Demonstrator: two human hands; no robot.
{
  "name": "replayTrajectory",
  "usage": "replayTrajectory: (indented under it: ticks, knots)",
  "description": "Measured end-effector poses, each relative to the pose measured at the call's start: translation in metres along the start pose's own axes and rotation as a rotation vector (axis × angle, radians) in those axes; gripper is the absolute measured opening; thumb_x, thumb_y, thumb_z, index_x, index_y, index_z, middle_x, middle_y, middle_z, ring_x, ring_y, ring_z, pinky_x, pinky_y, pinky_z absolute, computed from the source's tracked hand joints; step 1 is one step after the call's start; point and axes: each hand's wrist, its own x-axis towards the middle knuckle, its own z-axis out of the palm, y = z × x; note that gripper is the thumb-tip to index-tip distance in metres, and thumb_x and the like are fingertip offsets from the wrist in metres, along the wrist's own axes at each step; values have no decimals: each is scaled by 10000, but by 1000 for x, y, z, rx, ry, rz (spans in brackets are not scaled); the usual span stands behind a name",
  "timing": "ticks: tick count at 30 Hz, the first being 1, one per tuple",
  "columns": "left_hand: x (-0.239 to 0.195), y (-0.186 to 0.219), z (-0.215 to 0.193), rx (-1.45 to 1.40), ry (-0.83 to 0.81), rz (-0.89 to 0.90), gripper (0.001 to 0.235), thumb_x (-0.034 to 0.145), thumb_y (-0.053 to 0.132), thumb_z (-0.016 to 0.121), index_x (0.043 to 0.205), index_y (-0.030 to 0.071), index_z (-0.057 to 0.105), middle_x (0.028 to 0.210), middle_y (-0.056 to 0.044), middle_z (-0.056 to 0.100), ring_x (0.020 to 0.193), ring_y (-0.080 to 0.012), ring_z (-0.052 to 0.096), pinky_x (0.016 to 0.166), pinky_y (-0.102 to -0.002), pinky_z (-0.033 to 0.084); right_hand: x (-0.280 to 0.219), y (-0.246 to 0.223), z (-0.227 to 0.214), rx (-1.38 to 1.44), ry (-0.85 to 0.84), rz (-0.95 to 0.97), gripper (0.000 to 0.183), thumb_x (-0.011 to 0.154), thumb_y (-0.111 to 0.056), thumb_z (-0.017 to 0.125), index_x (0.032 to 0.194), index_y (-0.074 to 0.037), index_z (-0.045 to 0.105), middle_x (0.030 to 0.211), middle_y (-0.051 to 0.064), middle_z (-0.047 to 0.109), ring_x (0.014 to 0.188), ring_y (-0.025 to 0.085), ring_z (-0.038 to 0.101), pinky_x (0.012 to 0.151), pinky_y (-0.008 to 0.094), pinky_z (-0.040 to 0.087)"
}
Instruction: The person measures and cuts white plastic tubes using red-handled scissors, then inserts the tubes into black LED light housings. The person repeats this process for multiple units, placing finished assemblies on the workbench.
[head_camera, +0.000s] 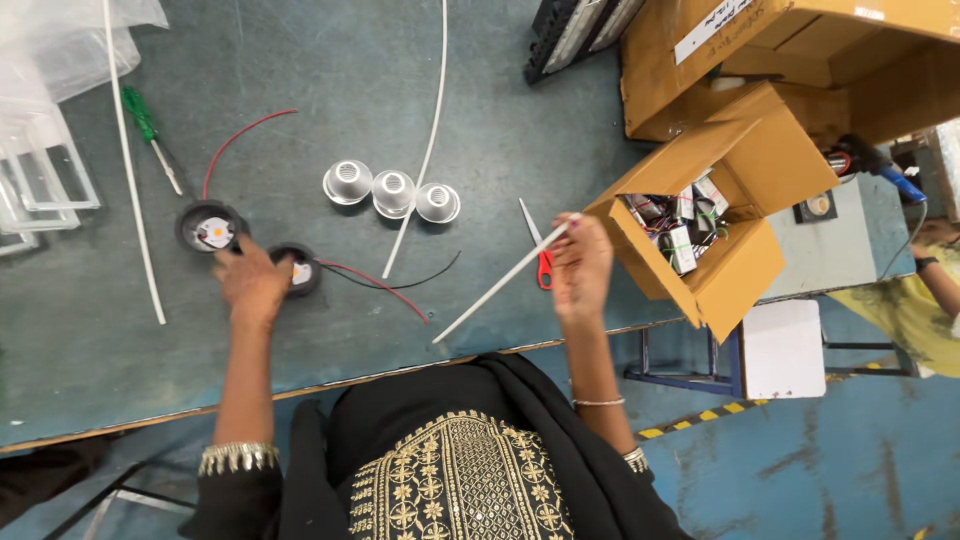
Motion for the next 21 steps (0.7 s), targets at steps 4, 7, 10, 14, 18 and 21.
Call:
replayTrajectory:
  ticks: [4, 7, 10, 14, 18, 21]
  knots:
    - [-60, 136, -56, -824, -83, 171, 333, 942, 254, 673, 1192, 34, 687, 1197, -149, 679, 1151, -283, 633, 1000, -413, 467, -8, 30, 1, 90, -134, 124, 98, 1051, -46, 576, 999, -4, 648, 1033, 127, 682, 793, 121, 640, 740, 241, 540]
    - [-93, 241, -69, -1157, -324, 437, 330, 935, 227, 716, 1189, 16, 717, 1157, -112, 762, 1087, -187, 716, 971, -324, 534, -3, 38, 7, 128, -252, 127, 84, 1031, -25, 570, 989, -5, 640, 1097, 98, 622, 898, 126, 608, 808, 270, 505]
    - [-101, 279, -76, -1388, -430, 359, 268, 938, 150, 718, 1148, -13, 741, 1078, -90, 787, 1001, -123, 730, 910, -264, 569, 5, 32, 5, 110, -289, 95, 65, 1019, 0, 574, 985, 0, 629, 1136, 56, 562, 1004, 128, 584, 899, 285, 481]
    - [-101, 293, -67, -1423, -491, 239, 224, 917, 105, 742, 1091, -35, 756, 1000, -80, 788, 917, -104, 715, 835, -238, 575, 9, 20, -2, 86, -248, 108, 52, 1002, -5, 582, 974, -7, 627, 1109, 45, 563, 1020, 128, 595, 917, 294, 490]
    - [-102, 302, -42, -1518, -553, 251, 219, 920, 97, 736, 1089, -41, 755, 993, -79, 782, 917, -105, 717, 836, -250, 586, 14, 17, -12, 99, -250, 155, 68, 1029, -27, 588, 1012, -2, 649, 1076, 43, 579, 946, 117, 586, 866, 300, 484]
    - [-101, 307, -18, -1589, -589, 198, 179, 914, 90, 738, 1043, -33, 745, 946, -57, 762, 872, -95, 713, 810, -255, 603, 19, 21, -34, 4, -269, 190, 122, 1036, -69, 578, 1051, 11, 668, 1063, 42, 596, 909, 117, 589, 823, 299, 479]
